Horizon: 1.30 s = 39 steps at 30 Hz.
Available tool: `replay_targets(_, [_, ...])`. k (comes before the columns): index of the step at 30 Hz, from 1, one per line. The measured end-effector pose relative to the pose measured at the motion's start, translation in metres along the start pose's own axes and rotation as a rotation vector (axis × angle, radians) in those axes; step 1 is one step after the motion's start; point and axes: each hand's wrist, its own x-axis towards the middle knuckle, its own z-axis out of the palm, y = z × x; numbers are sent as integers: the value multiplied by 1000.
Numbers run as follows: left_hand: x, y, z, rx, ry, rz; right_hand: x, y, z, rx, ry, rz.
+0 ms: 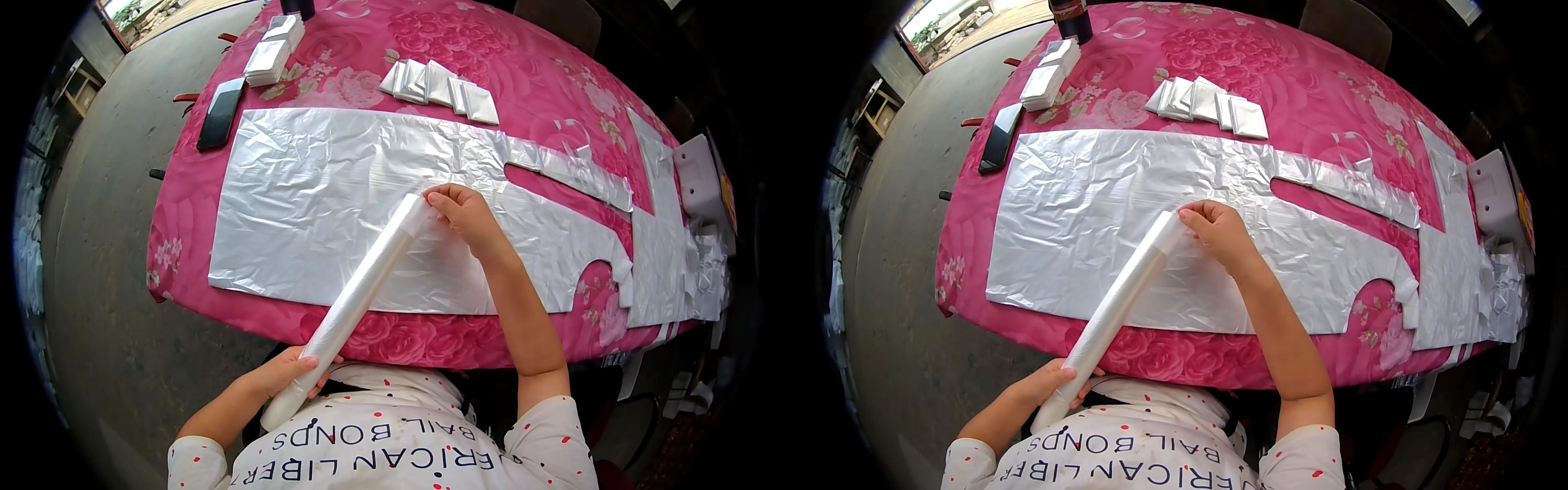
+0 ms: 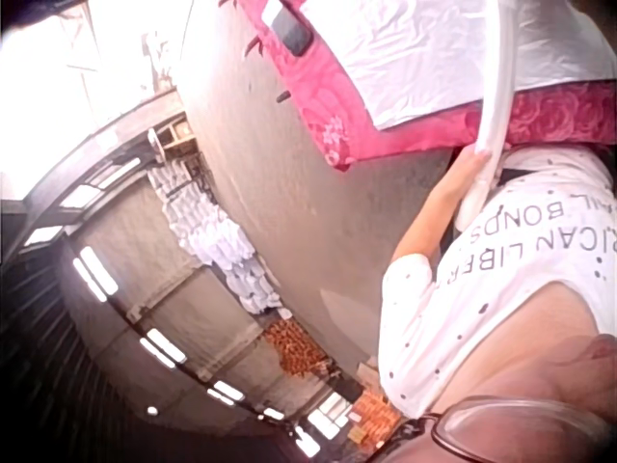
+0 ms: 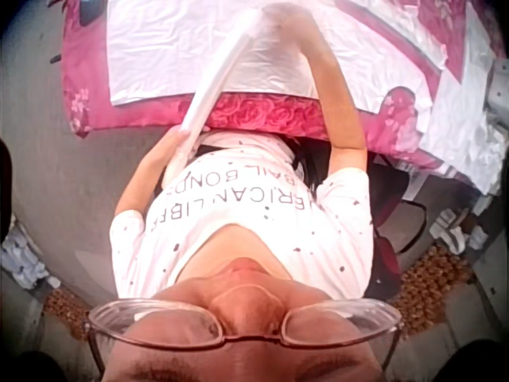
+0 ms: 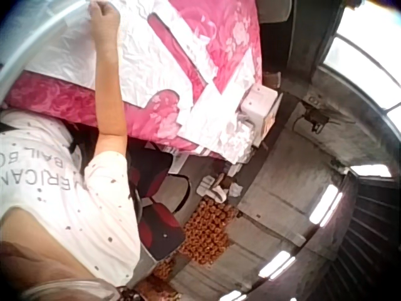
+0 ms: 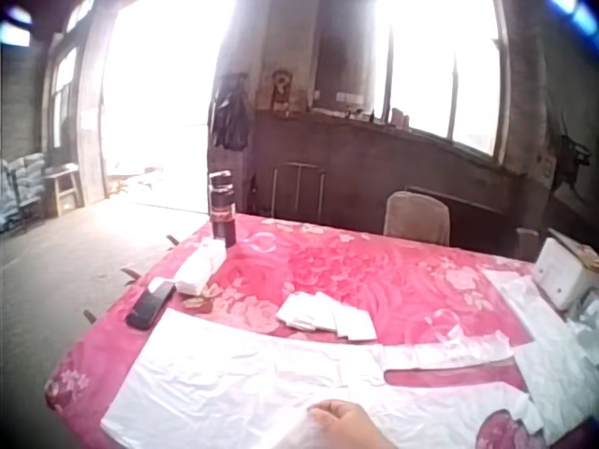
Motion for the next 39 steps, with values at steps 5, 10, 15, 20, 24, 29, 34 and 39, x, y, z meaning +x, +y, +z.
replay_targets(5, [0, -1, -1, 56, 38, -21, -2, -7, 8, -151, -183, 41])
replay_targets(10, [-4, -2, 0, 149, 71, -12, -4, -11, 5, -239, -211, 45])
replay_targets(15, [-16, -4, 0, 300, 188, -117, 9, 9, -37, -239, 127, -124])
replay_targets(20, [-38, -2, -9, 500, 188, -186, 27, 30, -151, -368, 526, -247])
replay_targets(24, [-50, 18, -19, 720, 141, -220, 25, 32, -203, -450, 602, -315])
replay_targets(29, [-12, 73, 20, 1371, 99, 76, 28, 19, -151, -257, 386, -353])
replay_targets(34, [53, 121, 50, 1940, 106, 483, 43, 14, -90, -320, 221, -379])
replay_targets(39, [100, 120, 65, 1835, 27, 1282, 51, 4, -71, -346, 152, -309])
